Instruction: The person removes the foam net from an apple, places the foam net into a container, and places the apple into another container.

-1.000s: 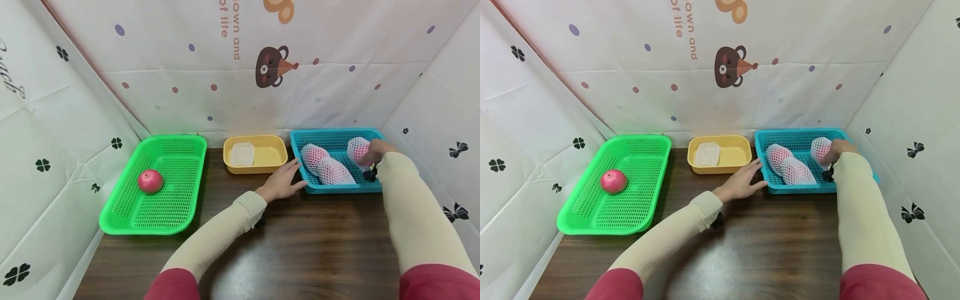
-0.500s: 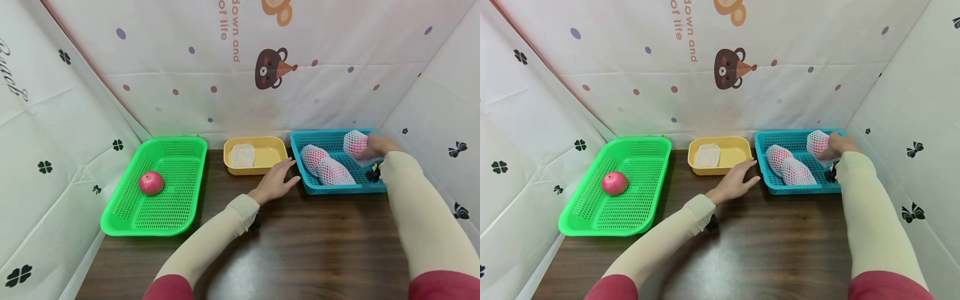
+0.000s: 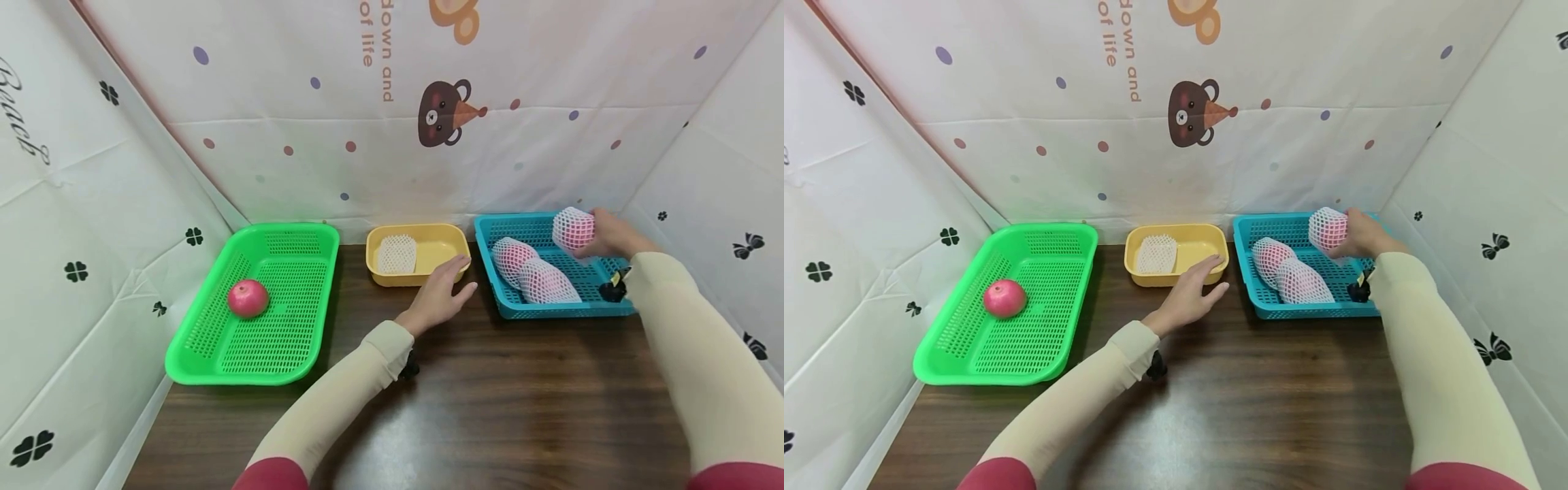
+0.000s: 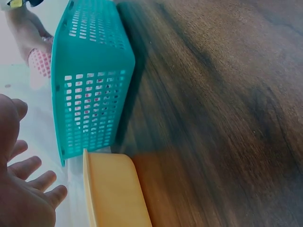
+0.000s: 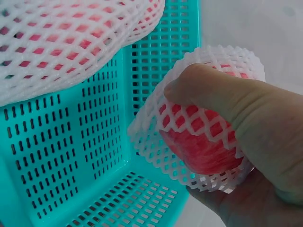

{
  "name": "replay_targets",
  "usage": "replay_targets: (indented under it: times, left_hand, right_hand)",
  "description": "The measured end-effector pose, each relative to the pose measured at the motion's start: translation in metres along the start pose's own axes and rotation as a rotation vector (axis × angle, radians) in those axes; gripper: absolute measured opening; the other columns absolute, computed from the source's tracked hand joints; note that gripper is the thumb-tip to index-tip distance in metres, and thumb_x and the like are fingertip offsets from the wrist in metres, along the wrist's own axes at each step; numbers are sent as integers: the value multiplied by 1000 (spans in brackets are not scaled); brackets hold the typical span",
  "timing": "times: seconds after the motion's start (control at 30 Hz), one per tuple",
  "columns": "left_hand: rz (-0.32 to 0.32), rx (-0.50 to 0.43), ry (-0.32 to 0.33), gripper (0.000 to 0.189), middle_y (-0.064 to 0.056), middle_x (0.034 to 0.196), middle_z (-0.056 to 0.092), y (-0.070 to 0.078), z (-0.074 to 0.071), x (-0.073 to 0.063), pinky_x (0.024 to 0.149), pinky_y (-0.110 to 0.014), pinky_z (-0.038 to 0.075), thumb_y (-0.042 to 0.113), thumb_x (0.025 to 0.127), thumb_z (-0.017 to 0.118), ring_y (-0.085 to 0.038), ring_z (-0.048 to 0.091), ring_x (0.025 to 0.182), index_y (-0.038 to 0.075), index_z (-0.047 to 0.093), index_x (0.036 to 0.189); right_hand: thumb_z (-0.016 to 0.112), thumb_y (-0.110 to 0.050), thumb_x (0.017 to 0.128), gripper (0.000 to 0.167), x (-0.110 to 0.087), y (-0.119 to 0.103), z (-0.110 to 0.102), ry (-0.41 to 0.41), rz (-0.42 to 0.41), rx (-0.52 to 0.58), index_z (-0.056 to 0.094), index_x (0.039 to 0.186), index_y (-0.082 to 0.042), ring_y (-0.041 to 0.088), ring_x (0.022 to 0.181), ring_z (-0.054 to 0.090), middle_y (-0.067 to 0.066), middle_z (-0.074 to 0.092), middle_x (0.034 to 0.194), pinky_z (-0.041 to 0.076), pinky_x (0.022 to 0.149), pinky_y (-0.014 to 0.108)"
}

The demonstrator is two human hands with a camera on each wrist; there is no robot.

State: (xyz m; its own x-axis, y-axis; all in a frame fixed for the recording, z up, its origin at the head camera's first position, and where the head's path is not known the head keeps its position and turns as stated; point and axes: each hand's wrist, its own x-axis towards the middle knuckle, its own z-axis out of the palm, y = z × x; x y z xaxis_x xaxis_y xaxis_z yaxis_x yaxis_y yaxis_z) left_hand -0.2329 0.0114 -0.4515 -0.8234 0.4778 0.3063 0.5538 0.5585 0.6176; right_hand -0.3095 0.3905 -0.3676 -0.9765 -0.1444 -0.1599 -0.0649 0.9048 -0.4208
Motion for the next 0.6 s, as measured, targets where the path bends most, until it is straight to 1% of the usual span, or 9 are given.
replay_targets:
  times: [0.13,0.27,0.4,0.47,0.6]
  left_hand:
    - [-9,4,27,57,-9,160,42,-3,-2,-3,121,-32,27,31,105,61,-20,38,148,7,45,154]
    - [-15,-3,56,56,-11,159,43,-7,-5,-8,121,-34,29,32,104,61,-22,39,148,8,47,152]
    - [-28,-11,81,56,-12,159,43,-12,-7,-13,121,-36,30,32,104,61,-22,39,148,8,47,152]
    - [-41,-22,87,56,-12,160,42,-14,-9,-16,121,-36,30,32,104,62,-21,39,148,9,47,153]
    - [-47,-47,102,56,-10,161,41,-17,-11,-21,120,-36,31,31,104,61,-20,38,148,10,46,153]
  right_hand:
    - [84,-15,82,90,-4,-1,0,16,-41,-11,24,139,21,55,109,48,41,42,125,48,89,67]
    - [84,-12,82,90,-8,0,-1,29,-72,-14,23,140,22,56,110,47,42,41,126,47,91,68]
    - [83,-10,83,92,-10,0,-2,35,-90,-6,20,142,22,57,112,46,43,38,130,46,92,69]
    - [84,-10,83,93,-11,-1,-3,35,-95,-5,20,143,22,57,113,46,42,38,131,46,93,69]
    - [84,-10,82,95,-13,-4,-3,32,-106,0,19,144,21,57,114,45,42,37,132,45,93,70]
